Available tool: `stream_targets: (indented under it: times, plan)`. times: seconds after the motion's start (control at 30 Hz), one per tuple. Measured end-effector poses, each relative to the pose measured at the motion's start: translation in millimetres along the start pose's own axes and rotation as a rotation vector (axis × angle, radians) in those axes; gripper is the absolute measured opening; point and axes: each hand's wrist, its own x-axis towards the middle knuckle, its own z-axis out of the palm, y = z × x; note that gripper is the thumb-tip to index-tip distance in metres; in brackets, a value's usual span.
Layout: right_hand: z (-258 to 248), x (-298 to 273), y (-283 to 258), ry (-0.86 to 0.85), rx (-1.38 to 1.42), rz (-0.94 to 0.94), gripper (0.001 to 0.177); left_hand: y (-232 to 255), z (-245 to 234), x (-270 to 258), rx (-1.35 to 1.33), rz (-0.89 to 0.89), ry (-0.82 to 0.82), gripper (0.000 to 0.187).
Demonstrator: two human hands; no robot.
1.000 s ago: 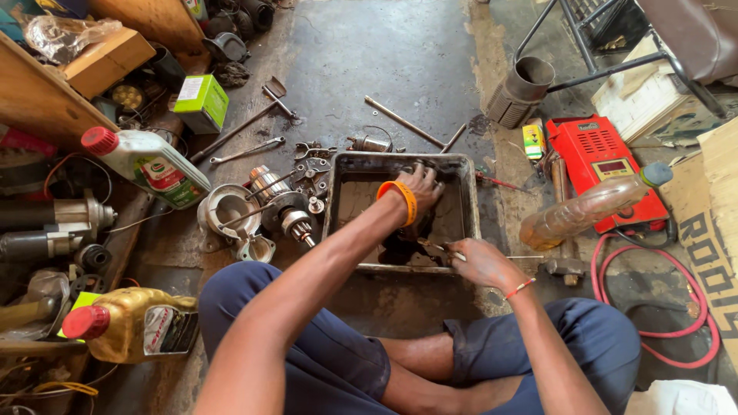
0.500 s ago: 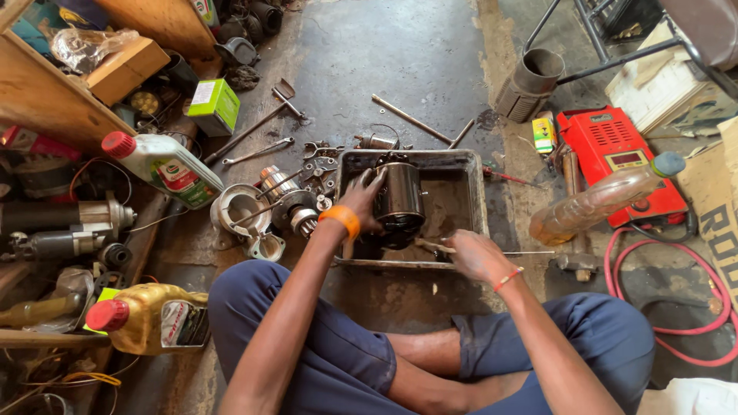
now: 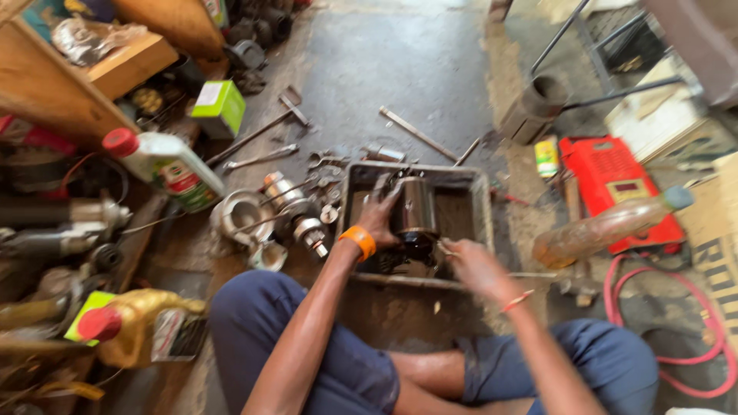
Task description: The person scrubs a cylindrical metal part with a brush while it is submerged in a liquid-filled tray. The person rotates the part to clean different sides and continues scrubbing the exterior and interior surfaces.
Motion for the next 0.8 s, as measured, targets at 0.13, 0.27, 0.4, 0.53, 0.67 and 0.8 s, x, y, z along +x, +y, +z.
stream_targets:
  times: [0.13, 0.27, 0.4, 0.53, 0.67, 0.8]
  plan:
    - [32.1, 9.1, -14.3, 0.144, -0.124, 0.009, 0.018, -8.6, 9.5, 5.4, -0.180, -0.021, -0.015, 0.156]
    - [29.3, 15.3, -24.6, 0.230, 0.022, -0.021, 0.022, 1.7, -0.9, 7.6, -0.215, 0.088, -0.033, 0.161]
    - [24.6, 9.5, -29.5, 0.289, 0.025, 0.038, 0.019, 18.8, -13.4, 4.2, -0.227, -0.067, -0.078, 0.158]
    - [43.6, 11.9, -22.2, 0.167, 0.081, 0.035, 0.016, 26.1, -19.2, 2.6, -0.176, -0.144, -0.058, 0.152]
    - [63.3, 21.8, 6.9, 0.150, -0.112, 0.209, 0.017, 30.8, -6.2, -1.0, -0.100, -0.094, 0.048, 0.153]
    - [61.4, 31.4, 22.3, 0.205, 0.019, 0.100, 0.022, 38.7, 4.9, -4.9, -0.060, -0.253, 0.001, 0.161]
